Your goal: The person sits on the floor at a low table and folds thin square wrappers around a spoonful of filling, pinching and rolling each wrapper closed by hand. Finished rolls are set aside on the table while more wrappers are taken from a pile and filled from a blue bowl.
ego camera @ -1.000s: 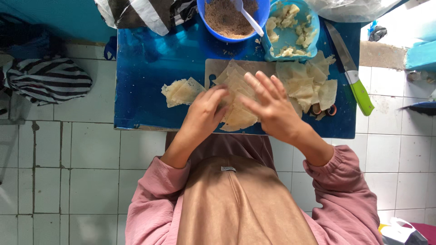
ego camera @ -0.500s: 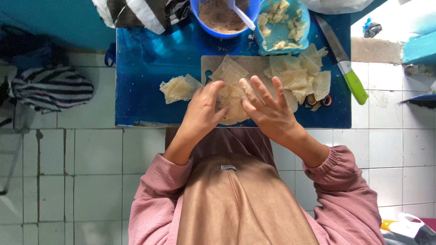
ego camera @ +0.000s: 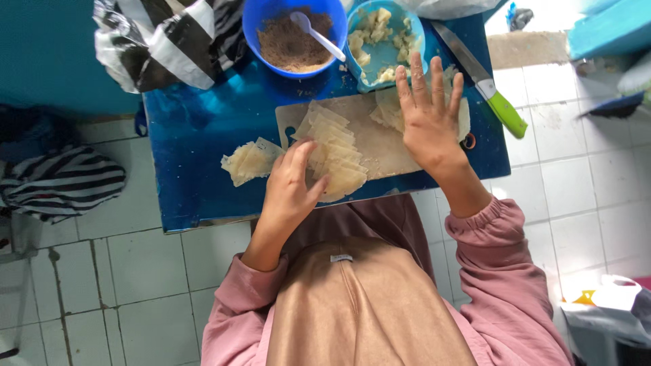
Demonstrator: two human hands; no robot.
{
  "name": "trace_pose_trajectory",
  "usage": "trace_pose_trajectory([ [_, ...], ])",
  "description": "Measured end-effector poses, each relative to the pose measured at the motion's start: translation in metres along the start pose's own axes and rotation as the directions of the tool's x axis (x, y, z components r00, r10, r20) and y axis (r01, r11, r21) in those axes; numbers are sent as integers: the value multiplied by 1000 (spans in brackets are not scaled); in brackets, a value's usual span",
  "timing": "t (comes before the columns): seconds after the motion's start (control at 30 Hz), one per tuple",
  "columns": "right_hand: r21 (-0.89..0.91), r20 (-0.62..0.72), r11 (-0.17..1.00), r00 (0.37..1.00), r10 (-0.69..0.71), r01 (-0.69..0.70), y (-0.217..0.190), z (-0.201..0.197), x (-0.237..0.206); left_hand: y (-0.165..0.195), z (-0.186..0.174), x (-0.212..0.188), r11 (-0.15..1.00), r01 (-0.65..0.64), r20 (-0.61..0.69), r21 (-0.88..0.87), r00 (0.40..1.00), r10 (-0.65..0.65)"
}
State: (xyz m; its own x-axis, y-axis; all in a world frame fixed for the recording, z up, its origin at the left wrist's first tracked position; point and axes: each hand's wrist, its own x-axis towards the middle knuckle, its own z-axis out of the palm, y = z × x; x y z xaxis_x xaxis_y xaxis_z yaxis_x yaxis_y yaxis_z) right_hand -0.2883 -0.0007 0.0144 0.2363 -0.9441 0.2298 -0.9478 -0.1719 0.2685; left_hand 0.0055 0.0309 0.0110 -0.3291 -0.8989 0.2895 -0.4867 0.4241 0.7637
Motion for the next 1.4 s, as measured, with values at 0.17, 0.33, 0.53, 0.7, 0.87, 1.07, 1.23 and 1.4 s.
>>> trace_pose_trajectory([
  [0.17, 117, -124, 992, 991, 53, -39, -3, -22, -18, -4, -3, -2, 999, -21, 30, -39, 999, 23],
  [0.33, 479, -164, 878, 981, 108, -17, -19, -20, -9, -7, -9, 2, 996, -56, 48, -71, 997, 60],
  [0.53, 513, -238, 856, 946, 218, -68, -2, 10, -4, -12, -14, 6, 990, -11, 98, -139, 995, 25],
  [0.7, 365, -249, 917, 932, 263, -162, 13, -4, -10, -11, -11, 3, 976, 57, 71, -212, 997, -43],
  [0.87, 617, -247, 767, 969, -24, 176, -13, -8, -5, -7, -9, 0, 953, 8, -48, -303, 999, -24],
  [1.07, 475, -256, 872, 967, 11, 115, 7, 6, -1, 4, -13, -10, 984, 8, -255, -180, 965, -55],
  [1.23, 350, -278, 932, 961, 9, 92, 21, -23, 2, 25, -16, -26, 991, 131, -320, -5, 939, -126],
  [1.4, 444, -360, 885, 933, 34, 139, -7, -59, 1, 37, -7, -41, 973, 231, -233, 24, 947, -219],
])
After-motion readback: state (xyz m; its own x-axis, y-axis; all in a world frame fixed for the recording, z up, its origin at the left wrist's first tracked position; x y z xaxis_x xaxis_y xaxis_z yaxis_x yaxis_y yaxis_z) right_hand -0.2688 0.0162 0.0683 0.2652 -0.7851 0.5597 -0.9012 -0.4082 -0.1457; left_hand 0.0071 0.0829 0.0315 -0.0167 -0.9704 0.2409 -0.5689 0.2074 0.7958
